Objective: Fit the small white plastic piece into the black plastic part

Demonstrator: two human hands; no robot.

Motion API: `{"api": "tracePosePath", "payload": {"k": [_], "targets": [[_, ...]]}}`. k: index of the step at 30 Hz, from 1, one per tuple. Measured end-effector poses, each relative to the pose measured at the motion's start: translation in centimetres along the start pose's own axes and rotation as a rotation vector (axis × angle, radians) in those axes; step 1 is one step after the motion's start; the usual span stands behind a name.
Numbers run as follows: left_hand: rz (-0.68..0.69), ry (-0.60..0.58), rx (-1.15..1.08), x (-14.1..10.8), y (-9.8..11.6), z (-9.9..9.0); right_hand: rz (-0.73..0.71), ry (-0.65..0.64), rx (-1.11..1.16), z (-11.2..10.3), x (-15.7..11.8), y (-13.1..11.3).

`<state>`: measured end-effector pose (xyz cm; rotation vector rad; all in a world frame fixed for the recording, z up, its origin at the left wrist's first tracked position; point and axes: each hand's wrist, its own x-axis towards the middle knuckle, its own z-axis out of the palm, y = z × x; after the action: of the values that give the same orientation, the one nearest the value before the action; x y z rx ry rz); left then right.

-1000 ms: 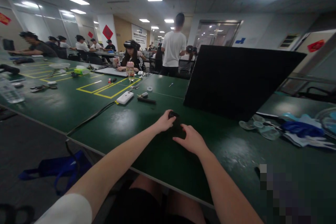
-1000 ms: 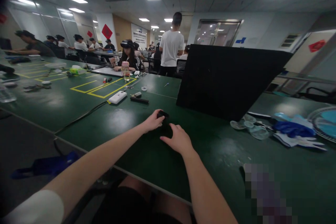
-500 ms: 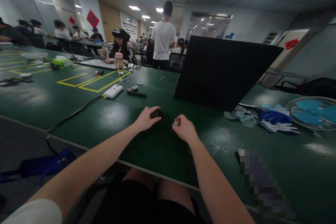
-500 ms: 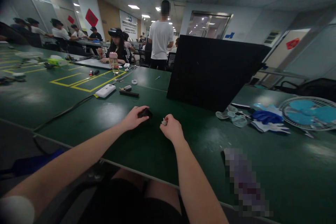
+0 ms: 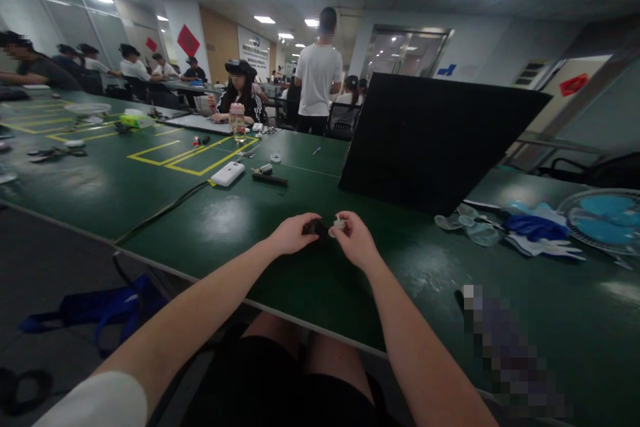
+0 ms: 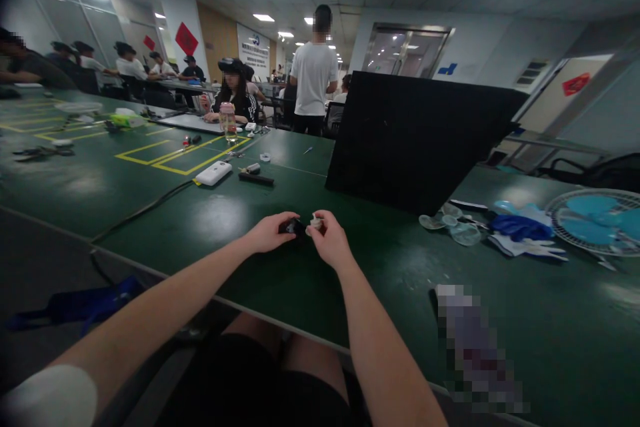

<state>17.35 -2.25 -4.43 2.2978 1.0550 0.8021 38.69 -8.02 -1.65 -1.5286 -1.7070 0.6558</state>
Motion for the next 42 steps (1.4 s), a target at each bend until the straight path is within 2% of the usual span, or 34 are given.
{"api": "tracePosePath", "payload": {"k": [5,8,11,13,15,18,21,28,32,38,42], "targets": [[0.013,-0.040,-0.031,0.0,0.0,0.5,-0.149,-0.026,-0.073,1.7,-0.5,-1.7],[0.010,-0.037,-0.062,0.1,0.1,0.5,-0.206,0.056,-0.139,1.7,-0.5,-1.8],[0.000,-0.038,-0.091,0.0,0.2,0.3,-0.174,0.187,-0.161,1.1,-0.2,-1.2],[-0.007,-0.039,-0.103,-0.1,0.3,0.2,-0.131,0.231,-0.121,0.4,0.0,-0.6],[-0.009,-0.045,-0.096,-0.2,0.4,0.1,-0.103,0.165,-0.070,-0.1,0.1,-0.2],[0.009,-0.054,-0.063,-0.3,0.4,-0.1,-0.105,-0.032,-0.094,-0.5,-0.1,-0.1],[0.054,-0.053,-0.039,-0.2,0.4,-0.1,-0.139,-0.107,-0.163,-0.4,-0.5,-0.7],[0.093,-0.070,-0.027,-0.2,0.6,-0.2,-0.159,-0.028,-0.329,0.0,-0.5,-1.1],[0.102,-0.088,-0.002,-0.3,0.9,-0.3,-0.115,0.024,-0.390,0.3,-0.1,-0.7],[0.020,-0.036,0.084,-0.3,0.9,-0.1,-0.077,0.159,-0.270,-0.2,0.6,0.6],[-0.040,0.033,0.154,-0.2,0.7,-0.2,0.027,0.081,-0.140,-0.5,0.8,1.1]]}}
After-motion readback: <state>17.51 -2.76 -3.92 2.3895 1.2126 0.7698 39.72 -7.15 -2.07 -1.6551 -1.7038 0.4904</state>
